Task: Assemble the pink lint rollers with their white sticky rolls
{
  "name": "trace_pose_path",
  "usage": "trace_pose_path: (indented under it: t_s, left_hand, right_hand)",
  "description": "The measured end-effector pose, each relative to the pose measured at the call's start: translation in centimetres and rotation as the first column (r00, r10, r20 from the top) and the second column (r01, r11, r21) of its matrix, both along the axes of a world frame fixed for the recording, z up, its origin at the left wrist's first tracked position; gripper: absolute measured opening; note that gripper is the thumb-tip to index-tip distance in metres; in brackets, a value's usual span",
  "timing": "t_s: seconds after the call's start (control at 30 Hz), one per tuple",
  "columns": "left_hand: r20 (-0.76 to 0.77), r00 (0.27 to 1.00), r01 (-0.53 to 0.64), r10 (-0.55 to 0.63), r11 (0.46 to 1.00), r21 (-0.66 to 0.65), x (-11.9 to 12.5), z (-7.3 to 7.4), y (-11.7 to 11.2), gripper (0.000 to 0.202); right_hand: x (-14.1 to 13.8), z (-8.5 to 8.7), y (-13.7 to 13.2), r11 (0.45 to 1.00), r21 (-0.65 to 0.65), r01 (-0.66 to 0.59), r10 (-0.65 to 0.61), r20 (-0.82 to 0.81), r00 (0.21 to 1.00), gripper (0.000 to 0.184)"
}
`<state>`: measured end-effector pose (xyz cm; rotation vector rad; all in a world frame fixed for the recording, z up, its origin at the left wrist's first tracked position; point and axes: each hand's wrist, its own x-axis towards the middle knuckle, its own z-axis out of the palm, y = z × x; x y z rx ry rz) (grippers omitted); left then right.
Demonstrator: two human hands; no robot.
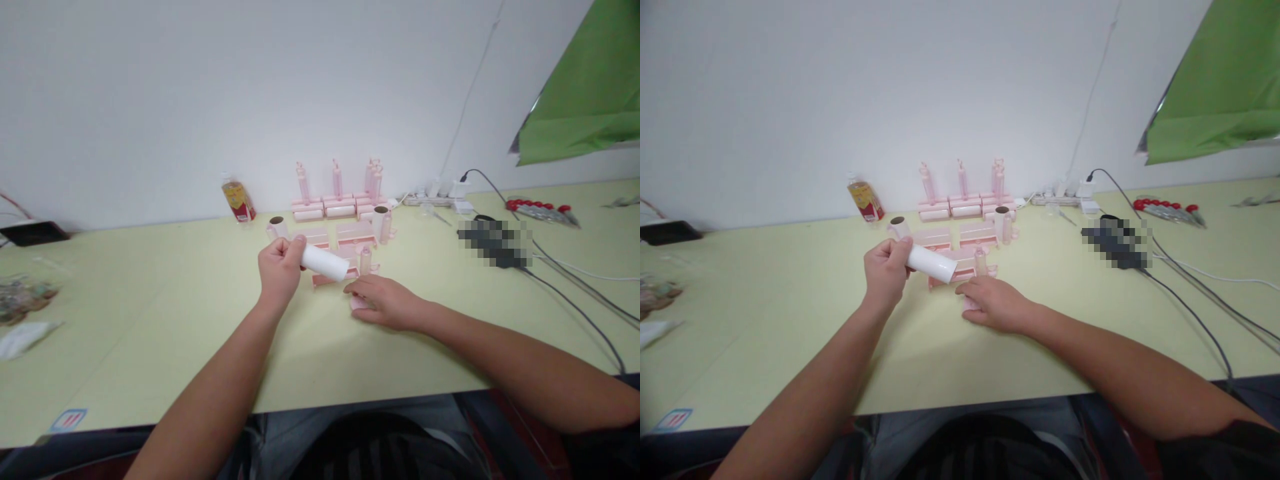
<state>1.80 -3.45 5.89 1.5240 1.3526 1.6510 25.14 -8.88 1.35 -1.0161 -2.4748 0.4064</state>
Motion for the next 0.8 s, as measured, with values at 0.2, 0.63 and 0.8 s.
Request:
trace_pose_path:
  t_s: [0.2,0.63,0.8]
  left_hand:
    - [0.086,0.995,0.047,-0.044,0.998,-0.032,0.1,-0.3,0.2,0.047]
    - [0.227,0.955,0.222,-0.193,0.969,-0.108,1.6,-1.0,-0.5,0.040]
    - [0.255,0.943,0.255,-0.216,0.958,-0.132,1.9,-1.3,-0.5,0.040]
  right_hand:
    - [0.2,0.5,-0.1,0.998,0.037,0.047,-0.029,-0.384,0.923,0.037]
    - [-0.2,0.1,-0.3,0.974,0.120,0.192,-0.052,-0.710,0.703,0.042]
    - [-0.2,0.0,-0.1,0.967,0.111,0.229,-0.078,-0.728,0.681,0.044]
